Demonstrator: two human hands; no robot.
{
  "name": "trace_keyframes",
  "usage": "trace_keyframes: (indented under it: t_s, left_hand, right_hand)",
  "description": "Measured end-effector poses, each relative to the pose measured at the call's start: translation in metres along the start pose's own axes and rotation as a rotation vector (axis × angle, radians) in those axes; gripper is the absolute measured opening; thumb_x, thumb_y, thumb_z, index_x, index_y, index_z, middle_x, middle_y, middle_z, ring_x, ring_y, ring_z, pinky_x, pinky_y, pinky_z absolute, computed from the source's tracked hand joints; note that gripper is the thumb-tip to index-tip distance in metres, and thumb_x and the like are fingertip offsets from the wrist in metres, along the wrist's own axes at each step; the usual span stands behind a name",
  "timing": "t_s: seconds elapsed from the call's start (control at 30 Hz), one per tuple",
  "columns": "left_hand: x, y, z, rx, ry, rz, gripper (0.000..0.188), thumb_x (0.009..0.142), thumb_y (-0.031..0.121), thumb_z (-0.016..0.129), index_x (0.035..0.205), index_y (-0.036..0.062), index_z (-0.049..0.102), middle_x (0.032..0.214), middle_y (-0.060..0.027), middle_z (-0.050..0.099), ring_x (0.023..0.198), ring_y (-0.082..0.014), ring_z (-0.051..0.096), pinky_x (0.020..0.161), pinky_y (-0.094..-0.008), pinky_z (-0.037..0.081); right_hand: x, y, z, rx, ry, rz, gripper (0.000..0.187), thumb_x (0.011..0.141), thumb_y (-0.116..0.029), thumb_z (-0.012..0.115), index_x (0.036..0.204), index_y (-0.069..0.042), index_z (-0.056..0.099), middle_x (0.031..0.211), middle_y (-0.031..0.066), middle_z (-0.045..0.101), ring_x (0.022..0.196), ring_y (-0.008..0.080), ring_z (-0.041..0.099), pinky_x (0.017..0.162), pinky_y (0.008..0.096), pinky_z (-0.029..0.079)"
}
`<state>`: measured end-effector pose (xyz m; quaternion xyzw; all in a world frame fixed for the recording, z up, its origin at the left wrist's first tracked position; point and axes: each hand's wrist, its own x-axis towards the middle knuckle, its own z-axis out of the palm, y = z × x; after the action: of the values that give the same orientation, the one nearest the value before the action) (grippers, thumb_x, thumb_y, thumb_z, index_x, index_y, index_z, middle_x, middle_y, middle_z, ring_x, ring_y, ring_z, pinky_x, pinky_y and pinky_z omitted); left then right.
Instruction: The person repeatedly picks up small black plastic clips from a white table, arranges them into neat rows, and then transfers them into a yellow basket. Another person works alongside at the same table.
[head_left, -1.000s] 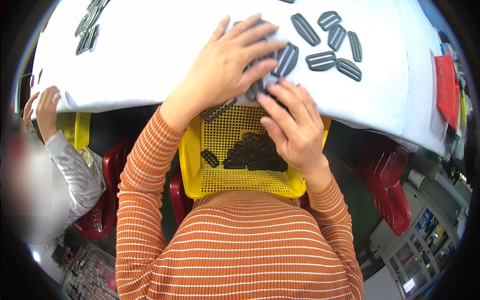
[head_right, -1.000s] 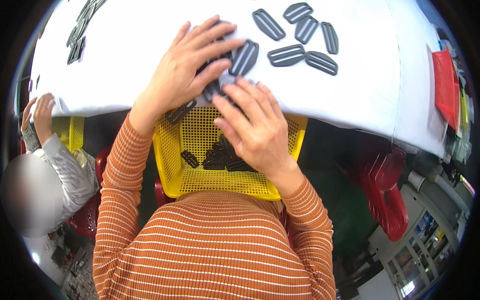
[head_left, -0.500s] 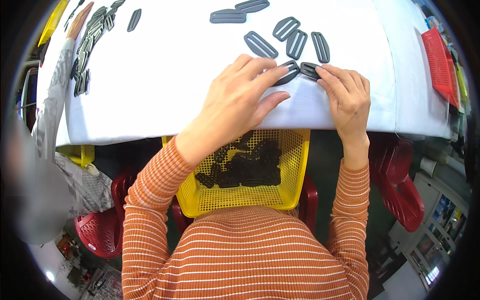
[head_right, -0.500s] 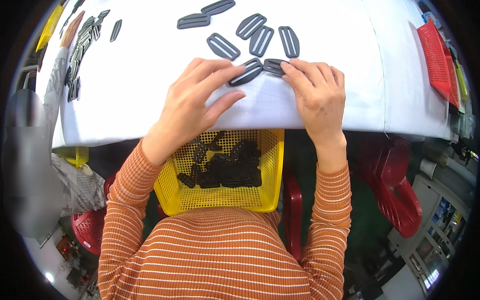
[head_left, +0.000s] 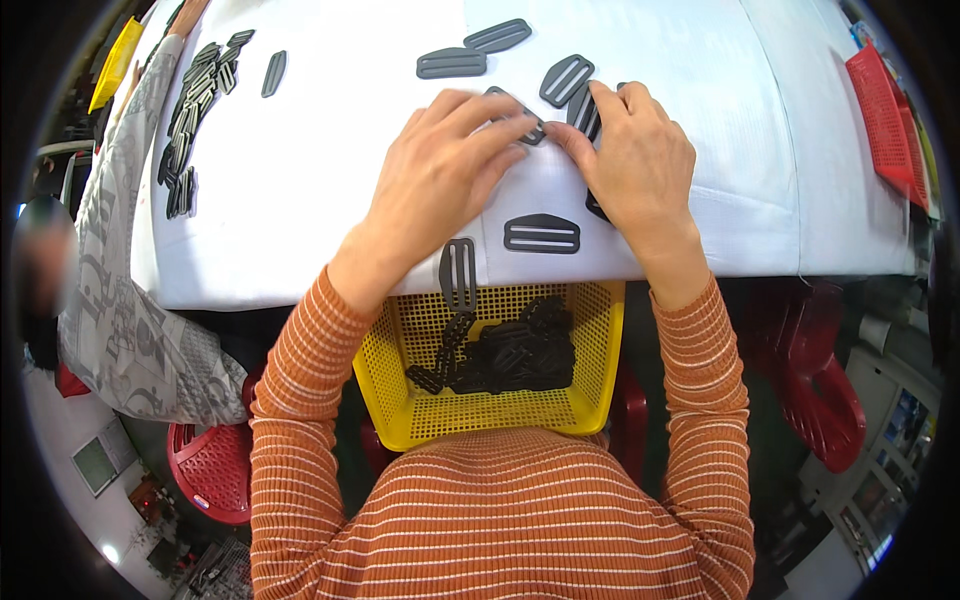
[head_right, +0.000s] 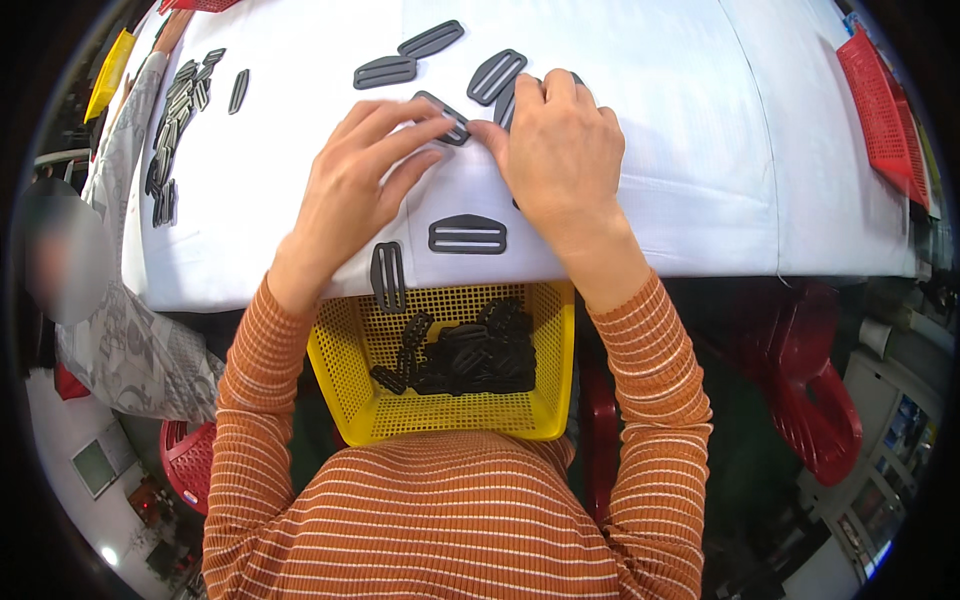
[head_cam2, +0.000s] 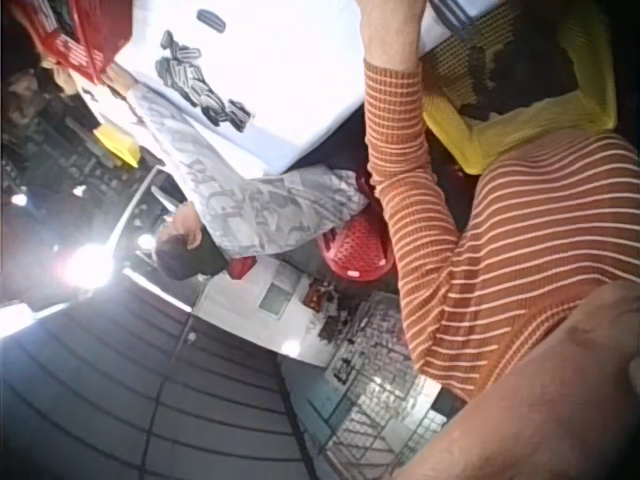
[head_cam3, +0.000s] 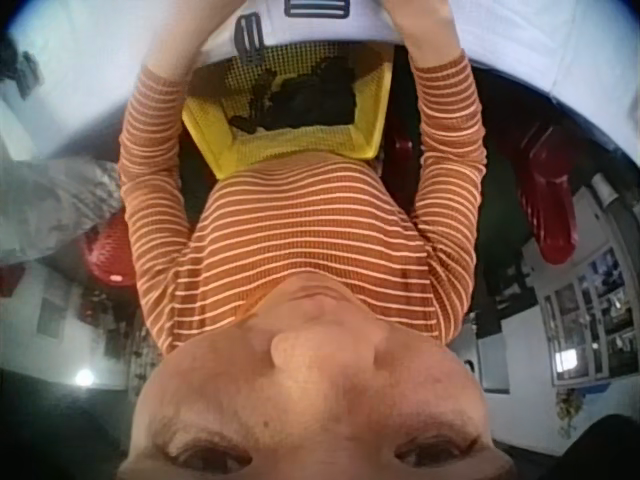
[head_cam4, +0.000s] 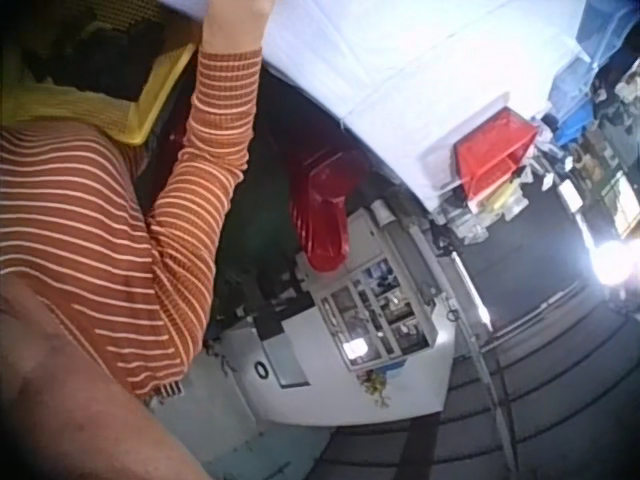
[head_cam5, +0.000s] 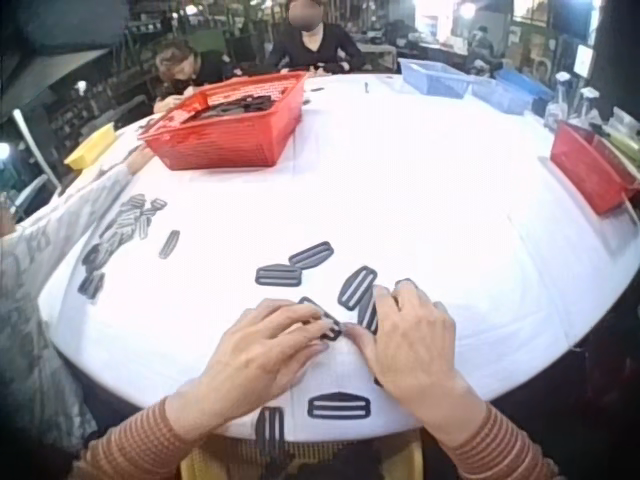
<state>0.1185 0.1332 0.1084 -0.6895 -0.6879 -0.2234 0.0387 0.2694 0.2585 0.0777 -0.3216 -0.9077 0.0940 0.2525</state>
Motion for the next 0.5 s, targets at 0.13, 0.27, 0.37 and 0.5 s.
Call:
trace_keyframes:
  t_s: [0.13,0.27,0.37,0.5]
  left_hand:
    - [0.007,-0.033,0.01,0.114,-0.057,0.148,0.033,0.086,0.02,0.07,0.117,0.0112,0.071,0.116,-0.0038,0.069,0.112,-0.0229,0.059,0.096,-0.0364,0.049]
    - [0.004,-0.032,0.013,0.154,-0.012,0.242,0.024,0.086,0.019,0.07,0.109,0.0103,0.072,0.1,-0.0041,0.071,0.097,-0.021,0.063,0.083,-0.0343,0.053]
    - [-0.002,-0.017,0.009,-0.03,-0.116,0.015,0.017,0.086,0.016,0.071,0.101,0.009,0.073,0.087,-0.005,0.068,0.087,-0.0204,0.063,0.074,-0.0335,0.053]
    - [0.007,-0.019,0.009,-0.124,0.016,-0.002,0.015,0.086,0.013,0.071,0.099,0.0065,0.073,0.087,-0.0076,0.065,0.084,-0.0217,0.064,0.072,-0.0345,0.052]
  right_hand:
    - [-0.006,-0.003,-0.005,-0.117,0.011,-0.04,0.017,0.08,-0.021,0.072,0.086,-0.005,0.07,0.081,0.0079,0.064,0.075,0.0239,0.066,0.068,0.0368,0.05]
    - [-0.011,0.0,-0.026,0.148,-0.158,0.114,0.016,0.079,-0.02,0.07,0.087,-0.006,0.074,0.076,0.0058,0.066,0.067,0.0245,0.066,0.067,0.0353,0.051]
    - [-0.01,0.008,-0.034,0.247,-0.29,0.209,0.022,0.082,-0.024,0.072,0.096,-0.007,0.076,0.086,0.0061,0.068,0.074,0.0242,0.067,0.068,0.0342,0.052]
    - [-0.003,0.035,-0.02,-0.04,-0.001,0.05,0.022,0.085,-0.024,0.072,0.1,-0.008,0.075,0.09,0.0057,0.065,0.078,0.0205,0.065,0.066,0.0333,0.052]
